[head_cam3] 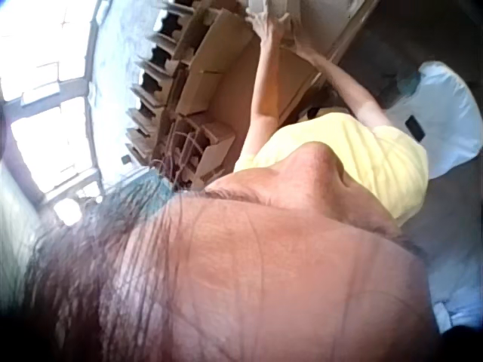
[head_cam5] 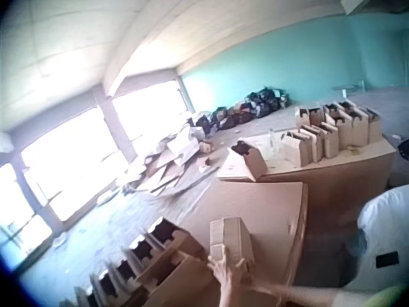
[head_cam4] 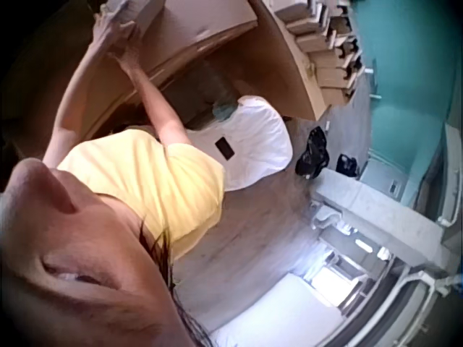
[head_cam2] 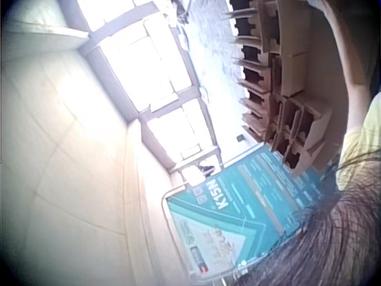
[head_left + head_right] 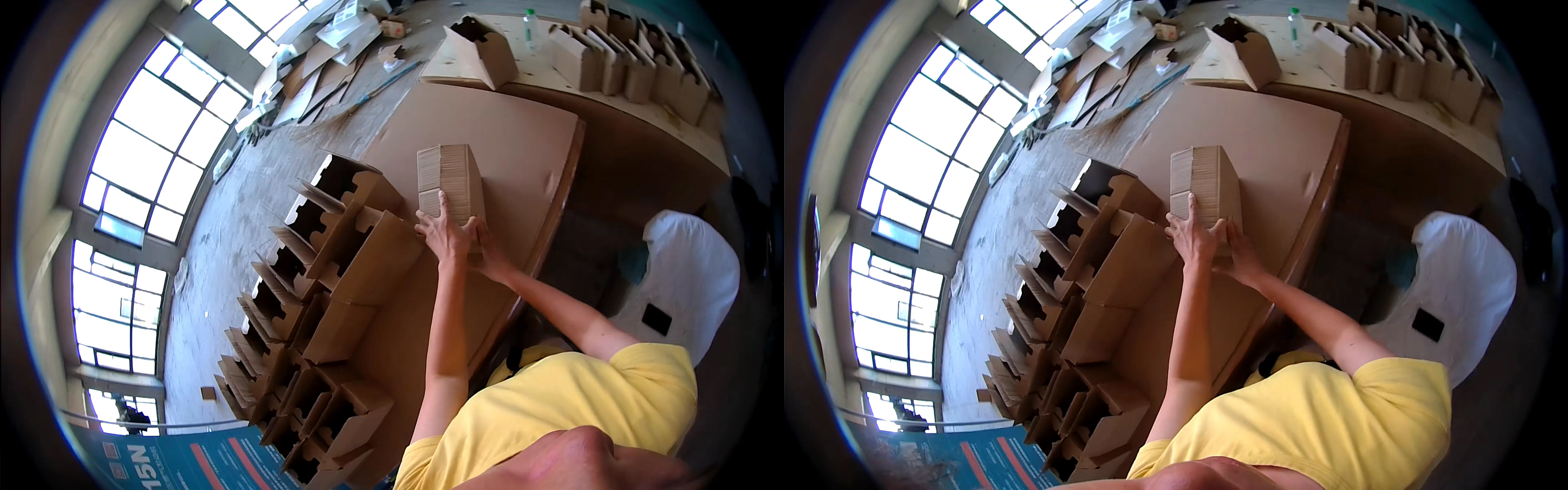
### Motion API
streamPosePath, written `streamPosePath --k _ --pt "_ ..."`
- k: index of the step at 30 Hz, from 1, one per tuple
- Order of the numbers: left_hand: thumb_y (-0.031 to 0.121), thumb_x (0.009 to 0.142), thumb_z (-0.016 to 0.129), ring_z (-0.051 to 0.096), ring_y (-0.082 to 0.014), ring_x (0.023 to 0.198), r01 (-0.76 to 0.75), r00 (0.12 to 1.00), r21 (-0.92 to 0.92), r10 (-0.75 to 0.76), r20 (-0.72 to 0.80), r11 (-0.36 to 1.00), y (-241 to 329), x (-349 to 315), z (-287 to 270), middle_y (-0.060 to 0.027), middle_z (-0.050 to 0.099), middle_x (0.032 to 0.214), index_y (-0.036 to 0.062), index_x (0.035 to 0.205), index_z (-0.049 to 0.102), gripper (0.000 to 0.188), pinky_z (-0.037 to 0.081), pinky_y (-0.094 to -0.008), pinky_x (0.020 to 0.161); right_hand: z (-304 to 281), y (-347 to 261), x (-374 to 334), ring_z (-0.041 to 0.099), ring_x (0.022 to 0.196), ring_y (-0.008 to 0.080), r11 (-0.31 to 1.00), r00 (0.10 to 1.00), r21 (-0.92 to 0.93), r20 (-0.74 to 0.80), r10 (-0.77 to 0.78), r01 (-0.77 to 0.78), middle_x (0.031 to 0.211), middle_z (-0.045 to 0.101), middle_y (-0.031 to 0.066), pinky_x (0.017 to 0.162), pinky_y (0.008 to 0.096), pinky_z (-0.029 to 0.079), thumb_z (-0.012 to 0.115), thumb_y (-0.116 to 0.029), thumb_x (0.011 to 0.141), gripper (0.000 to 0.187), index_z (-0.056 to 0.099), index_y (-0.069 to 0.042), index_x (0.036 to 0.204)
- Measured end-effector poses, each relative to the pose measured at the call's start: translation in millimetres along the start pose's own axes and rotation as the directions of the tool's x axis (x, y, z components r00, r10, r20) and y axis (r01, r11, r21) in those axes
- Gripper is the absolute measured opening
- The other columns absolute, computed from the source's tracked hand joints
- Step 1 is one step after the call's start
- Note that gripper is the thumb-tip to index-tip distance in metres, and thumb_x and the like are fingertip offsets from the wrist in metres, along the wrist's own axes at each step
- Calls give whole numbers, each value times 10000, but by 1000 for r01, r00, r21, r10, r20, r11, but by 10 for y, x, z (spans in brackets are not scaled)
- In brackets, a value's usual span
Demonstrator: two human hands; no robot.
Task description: The person packs clear plastic bottles with green caps from a shopping cart into cardboard box inserts arranged on a table.
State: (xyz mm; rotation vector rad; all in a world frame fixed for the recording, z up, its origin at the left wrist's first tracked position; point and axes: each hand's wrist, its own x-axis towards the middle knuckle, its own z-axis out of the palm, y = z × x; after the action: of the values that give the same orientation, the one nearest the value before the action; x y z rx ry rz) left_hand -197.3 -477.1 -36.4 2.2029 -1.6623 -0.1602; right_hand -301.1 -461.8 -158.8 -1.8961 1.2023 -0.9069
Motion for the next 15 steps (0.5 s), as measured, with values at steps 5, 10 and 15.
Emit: streamPosePath --k 5,10,15 --pt "620 679 698 425 -550 1117 -42 999 -26 42 -34 999 43 370 41 -417 261 1359 230 1426 372 904 454 -528 878 151 756 957 399 1289 288 819 999 572 1 -45 36 1461 326 134 1030 409 376 743 -436 746 1031 135 -45 1481" --pt "619 654 718 476 -498 1072 6 999 144 0 -45 990 -150 1030 184 -338 231 1432 243 1432 360 935 505 -457 823 -118 341 2021 512 1129 182 138 881 874 472 -14 -466 1348 477 55 903 343 482 587 -409 907 684 280 -165 1467" --pt "544 713 710 577 -426 983 118 993 398 -97 -72 910 -359 1887 318 -303 321 1409 265 1432 362 847 546 -397 724 261 800 3027 579 948 154 805 919 590 350 -183 -64 1252 574 61 786 342 522 571 -309 930 548 372 -222 1432"
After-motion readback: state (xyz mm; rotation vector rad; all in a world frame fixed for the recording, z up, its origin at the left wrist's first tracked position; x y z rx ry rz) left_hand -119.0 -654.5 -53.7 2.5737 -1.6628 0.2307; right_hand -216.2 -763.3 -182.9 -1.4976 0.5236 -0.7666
